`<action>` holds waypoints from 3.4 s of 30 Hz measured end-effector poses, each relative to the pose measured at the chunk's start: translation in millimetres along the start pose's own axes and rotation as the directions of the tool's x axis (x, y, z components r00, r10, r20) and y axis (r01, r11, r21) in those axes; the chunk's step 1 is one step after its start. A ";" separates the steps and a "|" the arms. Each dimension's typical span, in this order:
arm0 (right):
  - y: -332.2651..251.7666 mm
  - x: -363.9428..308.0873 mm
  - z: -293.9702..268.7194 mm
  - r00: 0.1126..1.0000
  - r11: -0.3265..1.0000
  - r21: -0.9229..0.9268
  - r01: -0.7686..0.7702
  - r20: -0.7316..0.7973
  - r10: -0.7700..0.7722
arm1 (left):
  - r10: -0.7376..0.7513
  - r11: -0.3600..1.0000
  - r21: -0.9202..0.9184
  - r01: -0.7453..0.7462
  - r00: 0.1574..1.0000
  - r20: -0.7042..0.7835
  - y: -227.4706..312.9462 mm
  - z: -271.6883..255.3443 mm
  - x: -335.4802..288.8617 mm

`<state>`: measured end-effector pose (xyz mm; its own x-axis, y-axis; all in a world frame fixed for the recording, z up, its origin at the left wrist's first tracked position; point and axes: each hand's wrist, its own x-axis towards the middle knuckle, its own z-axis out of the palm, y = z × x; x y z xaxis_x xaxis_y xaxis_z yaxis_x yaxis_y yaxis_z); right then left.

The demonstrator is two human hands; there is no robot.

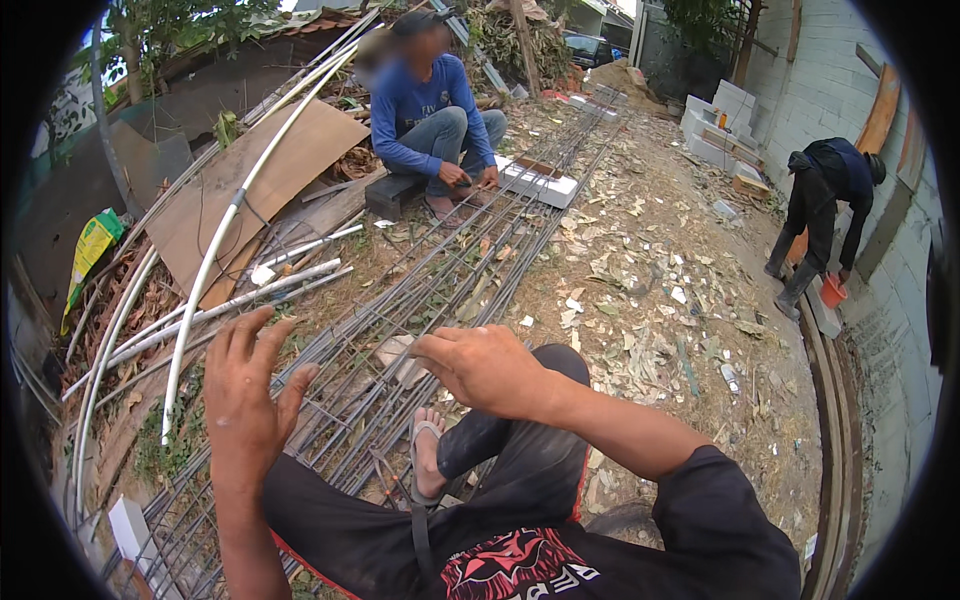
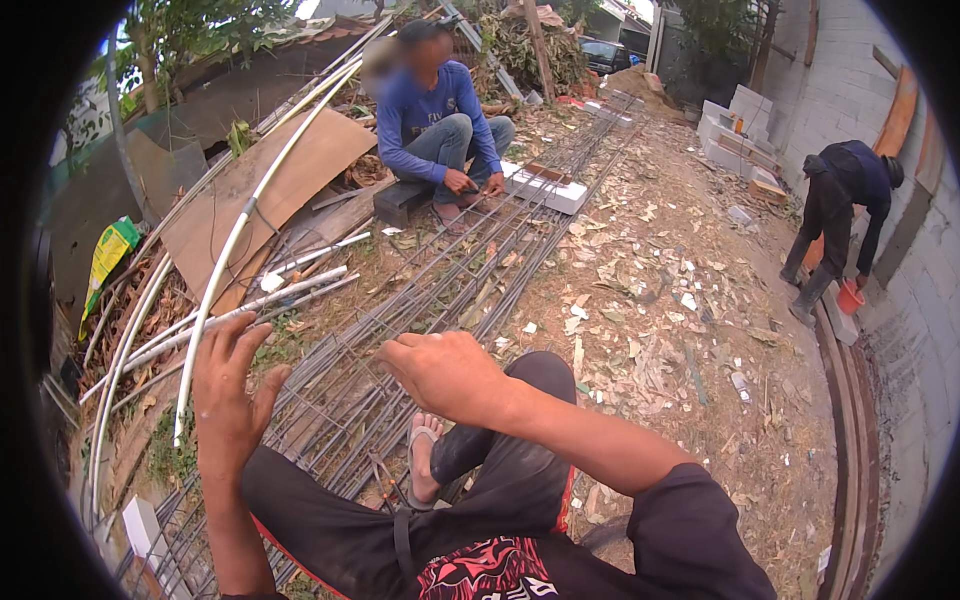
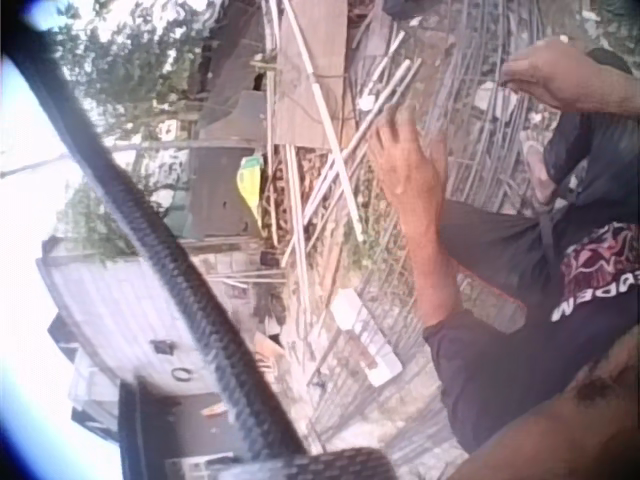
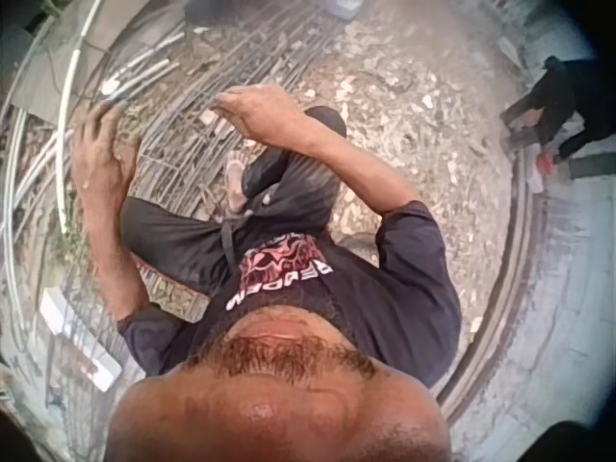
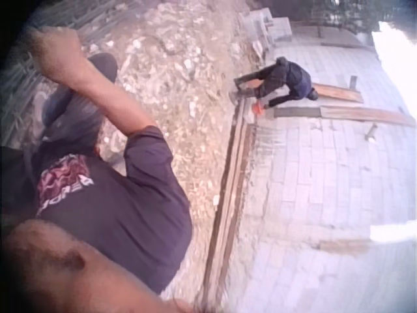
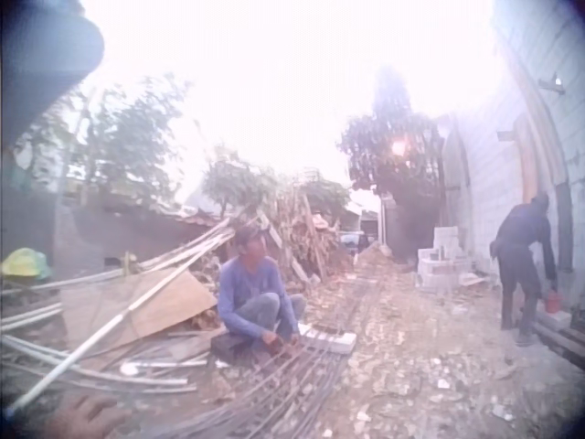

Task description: The person ties wire around rebar rods using a pair of pliers to assemble a structural grid for construction.

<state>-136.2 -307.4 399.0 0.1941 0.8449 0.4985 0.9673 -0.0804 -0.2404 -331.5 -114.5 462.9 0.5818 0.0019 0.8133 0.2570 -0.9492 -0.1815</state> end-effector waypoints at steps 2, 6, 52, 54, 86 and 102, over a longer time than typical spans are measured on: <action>-17.3 15.3 -7.5 0.998 0.993 0.120 0.018 -0.056 -0.011 | 0.043 0.951 -0.309 -0.028 0.998 0.043 25.2 9.7 8.3; -23.0 21.5 -41.4 0.974 0.946 0.314 0.076 -0.228 -0.003 | -0.048 0.777 -0.603 0.181 0.972 0.231 38.9 29.2 2.3; 17.8 -165.6 -97.0 0.423 0.530 0.213 -0.821 -0.396 0.815 | 0.444 -0.324 -0.858 0.398 0.865 0.234 188.9 220.0 35.6; 22.5 -181.7 -83.8 0.524 0.658 0.337 -0.673 -0.411 0.746 | 0.477 -0.378 -0.800 0.466 0.838 0.263 205.3 246.3 12.0; 41.5 -137.1 -41.7 0.331 0.334 0.930 -0.156 -0.269 0.904 | 0.340 0.065 -0.980 0.186 0.919 0.197 187.7 172.4 16.5; 38.8 -130.3 -38.6 0.631 0.221 0.946 -0.236 -0.024 0.775 | 0.448 -0.209 -0.855 0.474 0.824 0.348 169.0 157.5 23.5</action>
<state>-117.7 -441.1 356.9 0.8763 0.4584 0.1481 0.0139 0.2833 -0.9589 -152.9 -225.3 364.3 0.8626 -0.3139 0.3968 -0.4378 -0.0699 0.8964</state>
